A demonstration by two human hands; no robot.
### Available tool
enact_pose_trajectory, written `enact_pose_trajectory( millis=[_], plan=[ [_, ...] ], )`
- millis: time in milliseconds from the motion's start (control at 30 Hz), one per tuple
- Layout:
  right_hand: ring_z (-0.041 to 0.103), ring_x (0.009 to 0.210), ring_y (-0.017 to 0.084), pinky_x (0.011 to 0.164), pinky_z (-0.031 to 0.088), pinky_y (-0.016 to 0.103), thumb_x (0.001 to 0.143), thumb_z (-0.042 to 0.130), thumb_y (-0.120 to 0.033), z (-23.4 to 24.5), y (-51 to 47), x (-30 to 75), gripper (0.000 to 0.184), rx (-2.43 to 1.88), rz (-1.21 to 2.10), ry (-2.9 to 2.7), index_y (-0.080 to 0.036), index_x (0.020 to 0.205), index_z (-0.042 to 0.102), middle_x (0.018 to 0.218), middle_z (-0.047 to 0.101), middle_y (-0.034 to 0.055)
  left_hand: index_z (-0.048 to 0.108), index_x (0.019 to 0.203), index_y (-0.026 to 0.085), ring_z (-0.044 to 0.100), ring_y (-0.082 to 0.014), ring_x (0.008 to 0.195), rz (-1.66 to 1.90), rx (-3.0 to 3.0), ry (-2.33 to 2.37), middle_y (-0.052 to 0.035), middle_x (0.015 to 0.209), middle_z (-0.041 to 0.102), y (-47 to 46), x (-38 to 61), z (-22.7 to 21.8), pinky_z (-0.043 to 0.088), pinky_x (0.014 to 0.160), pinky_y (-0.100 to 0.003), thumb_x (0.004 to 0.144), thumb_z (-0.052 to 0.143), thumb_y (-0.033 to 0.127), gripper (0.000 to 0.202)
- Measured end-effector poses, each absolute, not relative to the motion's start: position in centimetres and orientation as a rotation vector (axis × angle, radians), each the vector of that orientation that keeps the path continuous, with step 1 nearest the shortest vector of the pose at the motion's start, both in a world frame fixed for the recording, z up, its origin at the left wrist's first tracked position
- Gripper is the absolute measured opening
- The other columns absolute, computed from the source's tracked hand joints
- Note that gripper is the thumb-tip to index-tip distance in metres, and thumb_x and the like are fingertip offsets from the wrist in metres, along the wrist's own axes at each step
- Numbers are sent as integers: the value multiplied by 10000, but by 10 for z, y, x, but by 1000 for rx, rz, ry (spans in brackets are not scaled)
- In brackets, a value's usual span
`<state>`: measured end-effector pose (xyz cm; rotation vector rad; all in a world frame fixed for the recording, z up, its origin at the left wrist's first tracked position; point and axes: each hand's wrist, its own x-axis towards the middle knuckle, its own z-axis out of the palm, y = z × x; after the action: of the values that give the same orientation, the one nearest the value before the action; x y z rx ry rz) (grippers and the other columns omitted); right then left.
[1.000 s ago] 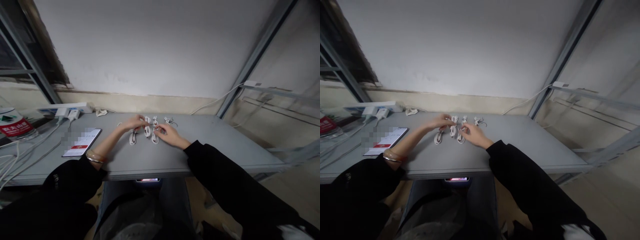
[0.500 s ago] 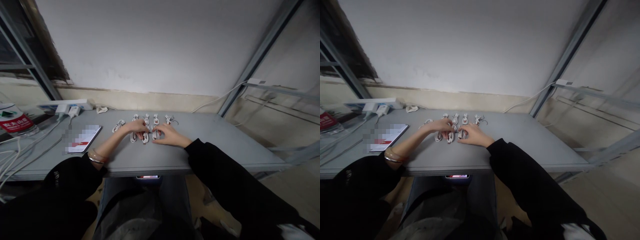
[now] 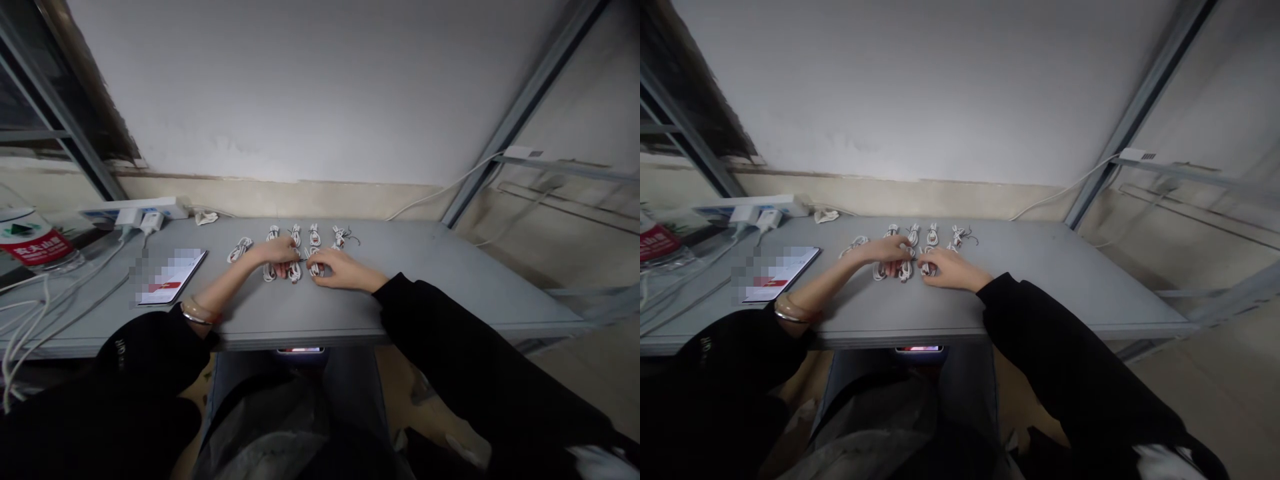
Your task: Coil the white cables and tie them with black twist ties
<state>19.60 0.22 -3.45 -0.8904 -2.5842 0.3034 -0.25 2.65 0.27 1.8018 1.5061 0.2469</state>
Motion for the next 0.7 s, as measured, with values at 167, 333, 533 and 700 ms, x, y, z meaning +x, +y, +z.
enact_pose_trajectory(
  millis=[167, 333, 533, 700],
  plan=[
    [516, 832, 204, 764, 372, 313, 887, 555, -301, -38, 2, 193, 149, -883, 173, -2624, -196, 968, 623, 846, 587, 52, 654, 988, 78, 555, -197, 359, 220, 1933, 1549, -24, 415, 555, 27, -3, 0, 433, 431, -275, 797, 559, 181, 237],
    [460, 694, 158, 672, 330, 275, 895, 505, -232, -38, -2, 189, 113, -932, 147, -2644, -195, 908, 611, 745, 514, 18, 668, 879, 97, 494, -173, 330, 334, 2019, 1598, -9, 388, 505, 24, -4, 0, 382, 449, -275, 784, 560, 174, 163],
    [468, 637, 122, 642, 337, 250, 799, 524, -150, -43, 3, 189, 89, -918, 350, -2433, -193, 823, 599, 689, 498, -23, 648, 754, 133, 518, -156, 549, 686, 2288, 1630, -29, 542, 545, 31, -2, -6, 350, 587, -271, 856, 506, 227, 198],
    [501, 639, 126, 645, 392, 264, 819, 567, -224, -47, 11, 192, 60, -886, 367, -2104, -193, 848, 610, 712, 559, -14, 621, 971, 120, 463, -138, 574, 1041, 2099, 1570, 12, 594, 502, 25, 8, -11, 329, 593, -265, 942, 423, 342, 300]
  ],
)
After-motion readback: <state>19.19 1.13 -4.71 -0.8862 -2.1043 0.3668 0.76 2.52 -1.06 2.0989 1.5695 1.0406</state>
